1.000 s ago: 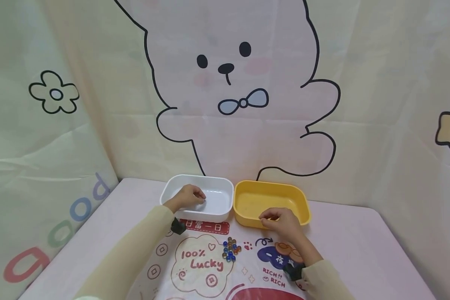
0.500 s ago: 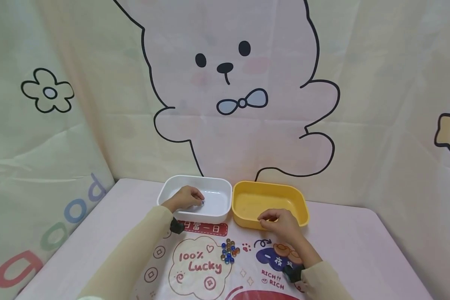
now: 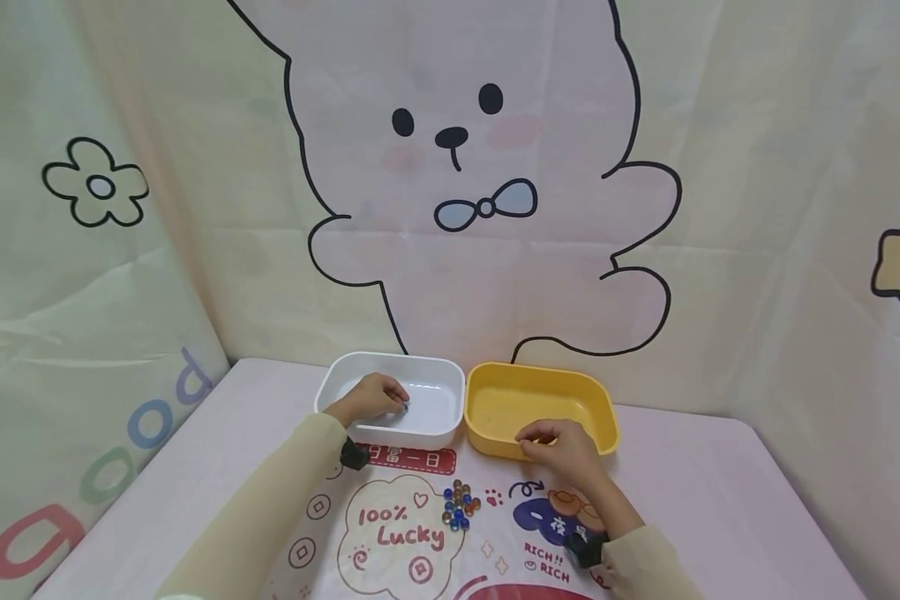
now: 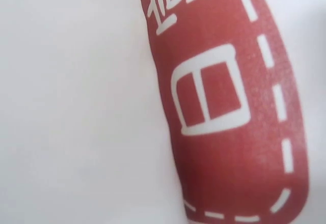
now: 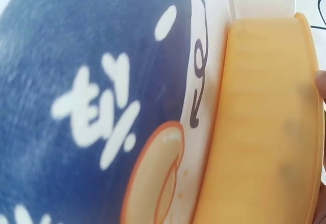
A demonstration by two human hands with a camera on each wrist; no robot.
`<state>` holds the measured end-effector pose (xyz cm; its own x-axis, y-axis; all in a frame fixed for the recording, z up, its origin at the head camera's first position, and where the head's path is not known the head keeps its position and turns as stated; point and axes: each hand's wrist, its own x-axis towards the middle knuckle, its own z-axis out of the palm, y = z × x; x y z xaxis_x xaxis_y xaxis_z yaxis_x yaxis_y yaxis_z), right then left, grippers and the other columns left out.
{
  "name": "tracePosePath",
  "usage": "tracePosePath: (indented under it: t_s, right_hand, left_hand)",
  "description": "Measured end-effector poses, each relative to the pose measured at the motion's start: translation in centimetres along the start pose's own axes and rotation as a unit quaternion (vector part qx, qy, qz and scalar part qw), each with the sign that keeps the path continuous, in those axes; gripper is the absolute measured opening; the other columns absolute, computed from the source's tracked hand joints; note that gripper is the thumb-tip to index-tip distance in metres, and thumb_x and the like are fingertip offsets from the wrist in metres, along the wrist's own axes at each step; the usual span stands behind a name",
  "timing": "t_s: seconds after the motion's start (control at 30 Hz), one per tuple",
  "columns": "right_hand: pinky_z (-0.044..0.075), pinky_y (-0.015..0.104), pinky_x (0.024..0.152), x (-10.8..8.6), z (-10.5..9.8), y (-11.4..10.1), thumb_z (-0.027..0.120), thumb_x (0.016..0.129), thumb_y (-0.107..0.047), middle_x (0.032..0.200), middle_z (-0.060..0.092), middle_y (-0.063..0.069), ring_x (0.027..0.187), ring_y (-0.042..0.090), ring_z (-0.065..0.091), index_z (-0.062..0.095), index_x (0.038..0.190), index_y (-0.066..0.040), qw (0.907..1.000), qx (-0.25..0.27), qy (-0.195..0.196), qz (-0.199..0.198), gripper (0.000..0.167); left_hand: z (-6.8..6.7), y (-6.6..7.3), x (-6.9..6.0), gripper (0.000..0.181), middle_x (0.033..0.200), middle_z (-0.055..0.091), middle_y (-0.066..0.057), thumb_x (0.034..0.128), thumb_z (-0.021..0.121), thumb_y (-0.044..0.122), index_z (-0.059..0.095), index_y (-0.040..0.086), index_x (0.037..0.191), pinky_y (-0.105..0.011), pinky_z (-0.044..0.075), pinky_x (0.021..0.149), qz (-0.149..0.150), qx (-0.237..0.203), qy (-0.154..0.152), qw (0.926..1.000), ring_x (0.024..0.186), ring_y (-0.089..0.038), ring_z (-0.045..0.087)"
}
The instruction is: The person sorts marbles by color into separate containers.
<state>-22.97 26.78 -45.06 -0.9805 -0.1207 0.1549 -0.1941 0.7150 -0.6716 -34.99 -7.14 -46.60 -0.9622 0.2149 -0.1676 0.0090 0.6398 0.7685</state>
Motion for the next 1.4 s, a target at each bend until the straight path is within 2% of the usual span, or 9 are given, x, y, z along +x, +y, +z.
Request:
tracePosePath:
  t_s: [0.33, 0.53, 0.8, 1.03, 1.27, 1.4]
  right_hand:
    - [0.05, 0.02, 0.071, -0.3, -0.2, -0.1, 0.075, 0.083, -0.026, 0.089, 0.071, -0.006, 0.079, 0.01, 0.057, 0.076, 0.091, -0.021, 0.9997, -0.002, 0.007, -0.022, 0.01]
    - [0.051, 0.019, 0.069, -0.5, -0.2, -0.2, 0.075, 0.083, -0.024, 0.088, 0.071, -0.004, 0.076, 0.009, 0.058, 0.077, 0.092, -0.018, 0.9996, 0.011, 0.001, -0.025, 0.011]
    - [0.051, 0.019, 0.068, -0.7, -0.5, -0.5, 0.074, 0.084, -0.022, 0.088, 0.071, -0.002, 0.076, 0.009, 0.057, 0.076, 0.091, -0.016, 0.9992, 0.023, -0.005, -0.031, 0.01]
    - [0.051, 0.02, 0.069, -0.7, -0.5, -0.2, 0.074, 0.084, -0.02, 0.088, 0.071, -0.004, 0.077, 0.008, 0.057, 0.076, 0.092, -0.015, 0.9987, 0.02, -0.008, -0.046, 0.01]
    - [0.05, 0.021, 0.071, -0.5, -0.3, 0.1, 0.074, 0.083, -0.02, 0.087, 0.07, -0.007, 0.078, 0.008, 0.057, 0.075, 0.089, -0.022, 0.9986, 0.013, -0.006, -0.05, 0.006]
    - [0.049, 0.021, 0.072, -0.6, -0.2, 0.0, 0.074, 0.083, -0.019, 0.087, 0.07, -0.008, 0.079, 0.01, 0.056, 0.075, 0.088, -0.022, 0.9987, 0.006, -0.006, -0.049, 0.006]
  left_hand:
    - [-0.7, 0.9, -0.9, 0.008, 0.092, 0.066, -0.002, 0.082, 0.073, 0.013, 0.072, 0.013, 0.09, -0.027, 0.046, 0.073, 0.009, 0.017, -0.01, 0.9998, 0.083, -0.017, 0.055]
    - [-1.2, 1.7, -1.9, 0.015, 0.093, 0.066, -0.003, 0.0854, 0.071, 0.023, 0.072, 0.012, 0.096, -0.027, 0.048, 0.068, 0.01, 0.009, 0.005, 0.9999, 0.079, -0.016, 0.058]
    - [-1.5, 1.8, -3.1, 0.019, 0.093, 0.067, -0.002, 0.0866, 0.07, 0.027, 0.071, 0.014, 0.099, -0.026, 0.049, 0.064, 0.056, -0.002, 0.007, 0.9984, 0.078, -0.014, 0.061]
    - [-1.7, 1.5, -4.4, 0.02, 0.093, 0.066, -0.001, 0.0856, 0.07, 0.029, 0.071, 0.014, 0.1, -0.027, 0.052, 0.064, 0.08, -0.01, 0.021, 0.9965, 0.076, -0.012, 0.062]
    - [-2.2, 1.5, -6.0, 0.024, 0.093, 0.067, 0.002, 0.0841, 0.07, 0.031, 0.071, 0.016, 0.102, -0.028, 0.053, 0.063, 0.099, -0.018, 0.041, 0.9941, 0.083, -0.013, 0.06]
    - [-2.7, 1.9, -7.1, 0.024, 0.092, 0.068, 0.002, 0.0847, 0.07, 0.028, 0.071, 0.013, 0.104, -0.027, 0.052, 0.063, 0.114, -0.032, 0.042, 0.9921, 0.08, -0.012, 0.062]
